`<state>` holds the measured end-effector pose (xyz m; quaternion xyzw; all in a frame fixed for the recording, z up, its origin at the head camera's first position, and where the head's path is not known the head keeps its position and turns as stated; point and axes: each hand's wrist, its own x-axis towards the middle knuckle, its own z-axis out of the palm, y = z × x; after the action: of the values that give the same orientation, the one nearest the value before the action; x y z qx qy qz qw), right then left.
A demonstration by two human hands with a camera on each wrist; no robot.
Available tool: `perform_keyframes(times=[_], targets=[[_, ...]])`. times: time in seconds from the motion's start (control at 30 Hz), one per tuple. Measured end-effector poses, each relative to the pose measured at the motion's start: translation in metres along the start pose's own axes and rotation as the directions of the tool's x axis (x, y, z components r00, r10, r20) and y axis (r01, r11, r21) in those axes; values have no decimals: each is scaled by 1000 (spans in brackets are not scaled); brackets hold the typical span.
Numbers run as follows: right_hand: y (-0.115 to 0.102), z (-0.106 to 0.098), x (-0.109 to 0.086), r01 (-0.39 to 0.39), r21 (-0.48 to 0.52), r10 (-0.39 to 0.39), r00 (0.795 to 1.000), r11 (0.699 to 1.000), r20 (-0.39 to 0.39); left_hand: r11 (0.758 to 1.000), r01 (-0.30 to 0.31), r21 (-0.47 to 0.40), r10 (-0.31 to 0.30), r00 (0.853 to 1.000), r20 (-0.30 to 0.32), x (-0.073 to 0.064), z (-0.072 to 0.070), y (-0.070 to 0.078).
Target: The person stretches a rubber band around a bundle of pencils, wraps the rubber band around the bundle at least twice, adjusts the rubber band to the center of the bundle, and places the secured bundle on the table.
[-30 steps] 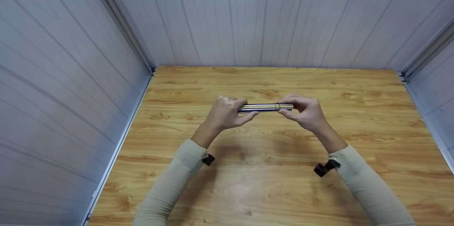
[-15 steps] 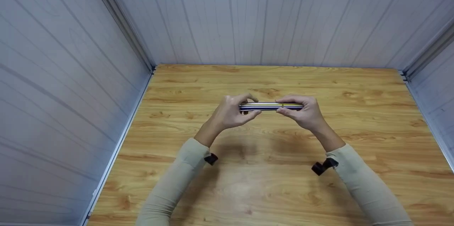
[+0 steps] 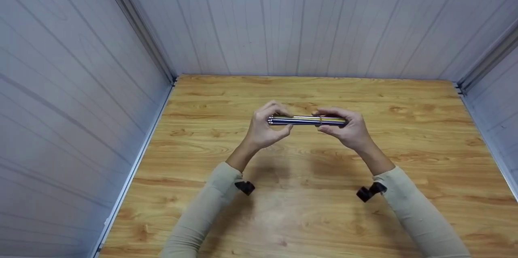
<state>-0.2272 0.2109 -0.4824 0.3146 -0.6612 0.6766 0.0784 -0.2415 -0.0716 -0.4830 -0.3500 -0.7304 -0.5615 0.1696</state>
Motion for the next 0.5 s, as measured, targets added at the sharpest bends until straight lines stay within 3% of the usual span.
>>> perform_keyframes(times=[0.2, 0.5], targets=[[3, -4, -1, 47, -14, -48, 999, 999, -13, 1000, 8, -18, -9, 1000, -22, -2, -4, -1], [3, 0, 0, 30, -64, -32, 999, 998, -23, 999, 29, -20, -29, 1000, 1, 1, 5, 7]])
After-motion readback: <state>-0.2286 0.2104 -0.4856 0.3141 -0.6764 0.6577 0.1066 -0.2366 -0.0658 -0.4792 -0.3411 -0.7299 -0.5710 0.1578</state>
